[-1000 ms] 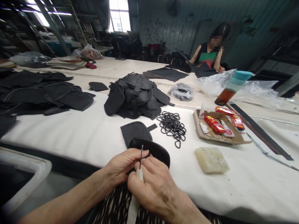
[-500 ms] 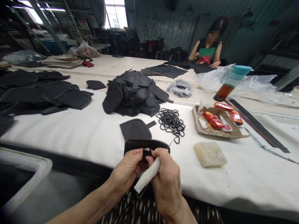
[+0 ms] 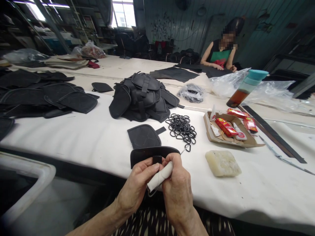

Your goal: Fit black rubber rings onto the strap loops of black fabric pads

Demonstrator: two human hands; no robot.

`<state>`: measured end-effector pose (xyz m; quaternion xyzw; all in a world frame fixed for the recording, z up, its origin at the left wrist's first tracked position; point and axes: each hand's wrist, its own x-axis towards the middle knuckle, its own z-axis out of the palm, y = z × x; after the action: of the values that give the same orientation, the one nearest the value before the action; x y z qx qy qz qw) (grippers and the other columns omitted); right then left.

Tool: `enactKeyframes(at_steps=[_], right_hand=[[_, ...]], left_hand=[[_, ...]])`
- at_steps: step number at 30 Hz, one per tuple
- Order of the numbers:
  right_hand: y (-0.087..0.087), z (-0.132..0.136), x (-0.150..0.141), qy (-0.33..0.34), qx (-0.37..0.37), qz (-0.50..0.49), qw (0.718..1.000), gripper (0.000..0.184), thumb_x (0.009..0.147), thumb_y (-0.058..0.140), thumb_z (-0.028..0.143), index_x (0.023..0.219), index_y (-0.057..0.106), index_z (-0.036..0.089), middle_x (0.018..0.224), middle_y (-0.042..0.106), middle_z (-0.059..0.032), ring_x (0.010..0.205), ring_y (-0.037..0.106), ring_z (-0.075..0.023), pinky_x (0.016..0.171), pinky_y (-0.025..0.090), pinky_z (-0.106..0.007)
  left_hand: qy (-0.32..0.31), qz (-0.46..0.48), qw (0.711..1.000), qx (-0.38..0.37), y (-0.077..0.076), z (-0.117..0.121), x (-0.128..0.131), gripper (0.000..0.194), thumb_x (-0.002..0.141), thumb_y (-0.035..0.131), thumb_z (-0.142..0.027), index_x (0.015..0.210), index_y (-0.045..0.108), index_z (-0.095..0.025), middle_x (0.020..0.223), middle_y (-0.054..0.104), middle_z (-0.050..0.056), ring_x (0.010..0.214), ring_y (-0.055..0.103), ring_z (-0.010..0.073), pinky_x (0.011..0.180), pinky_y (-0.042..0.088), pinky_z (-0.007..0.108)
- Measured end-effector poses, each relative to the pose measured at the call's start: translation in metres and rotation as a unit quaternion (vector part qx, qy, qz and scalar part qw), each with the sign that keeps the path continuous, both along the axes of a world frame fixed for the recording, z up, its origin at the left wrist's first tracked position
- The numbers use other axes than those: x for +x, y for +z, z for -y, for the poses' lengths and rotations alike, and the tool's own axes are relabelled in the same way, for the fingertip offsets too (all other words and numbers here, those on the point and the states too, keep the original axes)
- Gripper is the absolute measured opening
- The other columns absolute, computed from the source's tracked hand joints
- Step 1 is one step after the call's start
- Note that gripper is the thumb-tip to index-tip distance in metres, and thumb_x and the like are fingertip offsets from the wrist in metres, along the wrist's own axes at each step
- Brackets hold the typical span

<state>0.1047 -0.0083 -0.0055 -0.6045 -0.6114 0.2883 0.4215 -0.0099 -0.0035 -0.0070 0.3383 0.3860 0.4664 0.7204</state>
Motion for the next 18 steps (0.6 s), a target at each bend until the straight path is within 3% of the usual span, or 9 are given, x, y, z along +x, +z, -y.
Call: enactKeyframes(at_steps=[10,18], right_hand=[[0.0018,-0.0005,0.0011,0.008,-0.036,-0.015,0.999,0.008,0.082,0.051,0.027,0.079,0.045,0.022,0.065,0.060,0.0038,0.054,0.054,-0.0112,0.049,0.042,-0.020],[0.0023,-0.0054,0.0006,0.017,-0.037,-0.009,0.999,0.007,0.083,0.050,0.026,0.080,0.044,0.022,0.065,0.060,0.0036,0.055,0.055,-0.0124,0.051,0.043,-0.021]], left_hand=[[0.059,-0.020,0.998,0.001,-0.0033,0.0031,0.0070,0.025,0.084,0.054,-0.035,0.075,0.060,-0.013,0.073,0.057,0.002,0.069,0.048,0.0118,0.065,0.037,0.024],[0.067,-0.027,0.997,-0.013,-0.0059,0.0006,0.0088,0.029,0.082,0.056,-0.039,0.067,0.060,-0.014,0.068,0.058,0.001,0.066,0.050,0.0122,0.064,0.037,0.023]])
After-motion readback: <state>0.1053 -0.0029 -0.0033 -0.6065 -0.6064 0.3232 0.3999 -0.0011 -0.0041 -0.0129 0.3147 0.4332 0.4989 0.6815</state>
